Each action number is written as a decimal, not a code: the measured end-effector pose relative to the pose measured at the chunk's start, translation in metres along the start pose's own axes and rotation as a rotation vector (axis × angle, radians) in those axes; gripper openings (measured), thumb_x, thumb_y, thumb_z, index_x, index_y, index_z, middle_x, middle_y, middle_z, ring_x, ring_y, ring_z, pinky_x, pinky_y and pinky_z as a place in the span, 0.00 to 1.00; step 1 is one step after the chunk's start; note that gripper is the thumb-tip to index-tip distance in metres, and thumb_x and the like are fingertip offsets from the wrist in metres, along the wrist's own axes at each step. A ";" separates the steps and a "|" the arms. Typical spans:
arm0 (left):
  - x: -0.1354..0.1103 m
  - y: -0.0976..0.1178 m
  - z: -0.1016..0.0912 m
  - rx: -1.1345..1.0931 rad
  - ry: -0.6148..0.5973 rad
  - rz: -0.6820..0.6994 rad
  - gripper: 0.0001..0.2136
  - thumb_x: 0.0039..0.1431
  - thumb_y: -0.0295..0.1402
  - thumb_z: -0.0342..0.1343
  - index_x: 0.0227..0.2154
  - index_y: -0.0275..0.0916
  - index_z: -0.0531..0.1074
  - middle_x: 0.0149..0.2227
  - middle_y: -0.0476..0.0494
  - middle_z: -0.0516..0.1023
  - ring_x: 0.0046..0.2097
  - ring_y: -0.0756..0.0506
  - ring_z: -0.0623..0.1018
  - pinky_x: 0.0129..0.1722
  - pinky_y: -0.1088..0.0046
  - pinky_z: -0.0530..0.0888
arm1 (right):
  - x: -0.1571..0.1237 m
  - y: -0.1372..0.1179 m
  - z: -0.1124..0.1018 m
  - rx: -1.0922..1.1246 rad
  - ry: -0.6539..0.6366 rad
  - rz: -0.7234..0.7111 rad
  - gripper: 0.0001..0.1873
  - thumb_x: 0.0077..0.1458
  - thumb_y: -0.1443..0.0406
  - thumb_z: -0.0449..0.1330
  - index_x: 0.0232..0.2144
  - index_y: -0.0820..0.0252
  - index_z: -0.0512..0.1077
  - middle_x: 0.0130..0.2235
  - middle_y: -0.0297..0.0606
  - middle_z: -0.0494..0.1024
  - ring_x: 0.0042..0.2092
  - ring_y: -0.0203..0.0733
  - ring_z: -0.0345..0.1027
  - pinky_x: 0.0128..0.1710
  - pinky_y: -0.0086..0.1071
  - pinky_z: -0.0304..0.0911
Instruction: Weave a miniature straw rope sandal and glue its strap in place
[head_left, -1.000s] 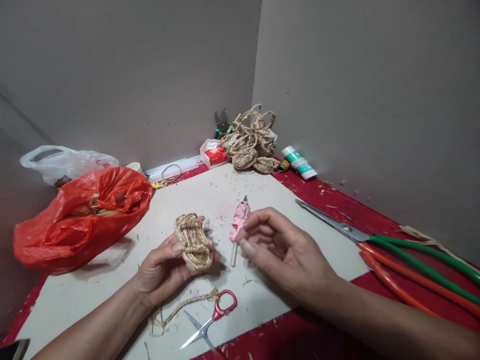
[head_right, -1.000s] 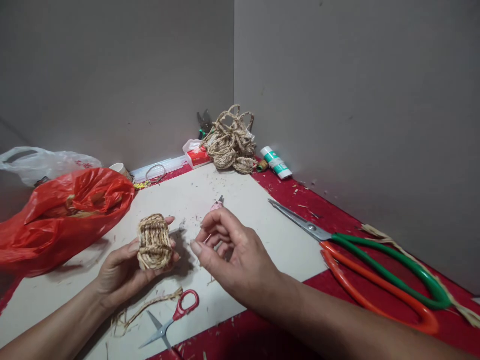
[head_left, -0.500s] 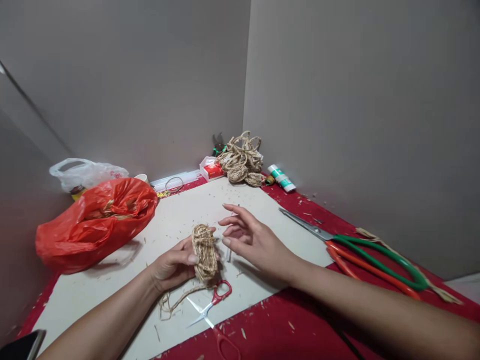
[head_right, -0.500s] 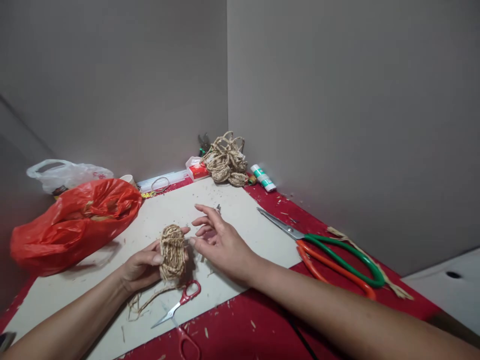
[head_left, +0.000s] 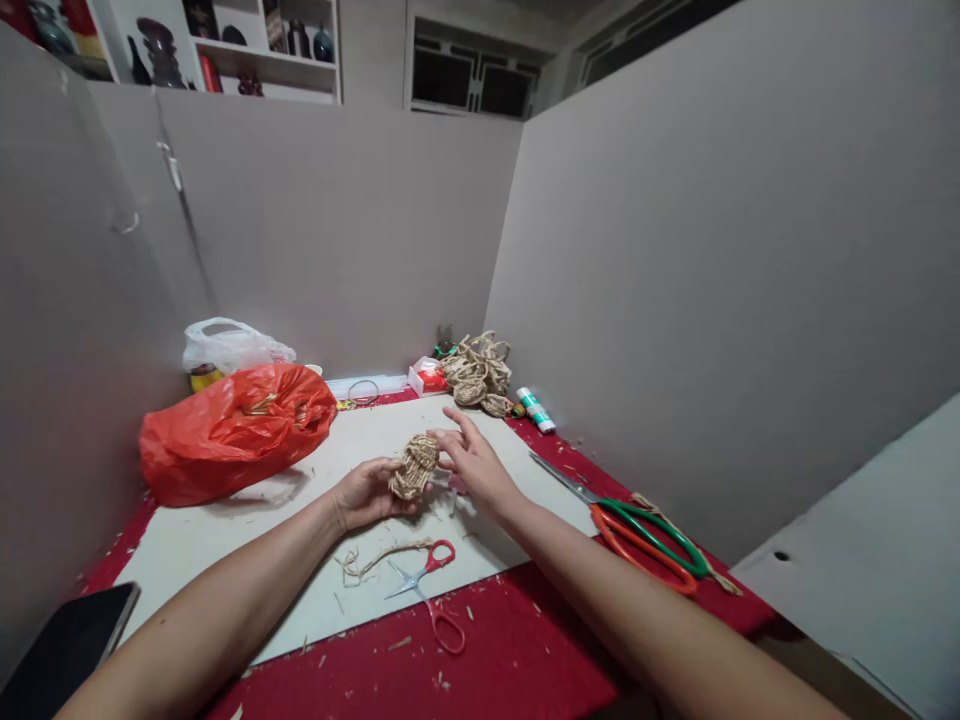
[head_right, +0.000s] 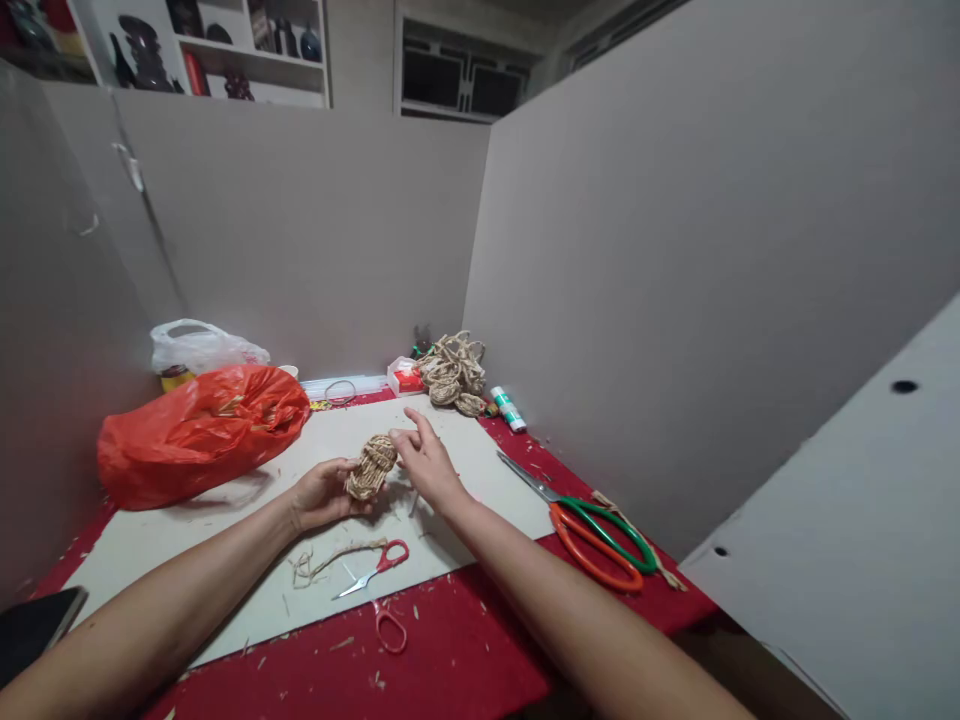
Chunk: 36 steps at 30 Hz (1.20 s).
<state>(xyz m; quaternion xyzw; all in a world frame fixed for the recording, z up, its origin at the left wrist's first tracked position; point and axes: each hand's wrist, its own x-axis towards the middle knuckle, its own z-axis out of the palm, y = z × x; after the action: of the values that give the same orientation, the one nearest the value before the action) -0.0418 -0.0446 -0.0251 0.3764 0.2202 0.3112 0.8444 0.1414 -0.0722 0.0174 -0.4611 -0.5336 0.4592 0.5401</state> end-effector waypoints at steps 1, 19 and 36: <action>0.001 0.001 -0.003 -0.002 0.006 0.007 0.16 0.54 0.34 0.56 0.44 0.29 0.71 0.37 0.33 0.80 0.36 0.43 0.79 0.36 0.68 0.72 | 0.003 0.004 0.005 0.012 0.018 -0.003 0.31 0.54 0.57 0.59 0.58 0.58 0.59 0.37 0.37 0.77 0.34 0.38 0.70 0.33 0.32 0.67; 0.015 -0.003 -0.026 0.260 0.479 0.293 0.15 0.64 0.40 0.51 0.45 0.33 0.70 0.39 0.41 0.76 0.35 0.47 0.77 0.34 0.67 0.76 | 0.025 0.028 0.017 0.146 0.339 -0.146 0.33 0.52 0.57 0.58 0.59 0.61 0.58 0.27 0.31 0.73 0.27 0.38 0.68 0.24 0.30 0.66; 0.014 -0.002 -0.025 0.615 0.620 0.544 0.11 0.63 0.36 0.54 0.44 0.34 0.70 0.38 0.44 0.75 0.33 0.50 0.76 0.31 0.71 0.76 | 0.033 0.044 0.024 -0.179 0.037 -0.141 0.16 0.63 0.61 0.57 0.50 0.62 0.68 0.44 0.40 0.75 0.37 0.39 0.72 0.35 0.36 0.71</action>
<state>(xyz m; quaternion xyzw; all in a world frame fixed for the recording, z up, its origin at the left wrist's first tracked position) -0.0460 -0.0232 -0.0436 0.5410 0.4358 0.5377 0.4779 0.1171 -0.0323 -0.0205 -0.4771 -0.5935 0.3622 0.5376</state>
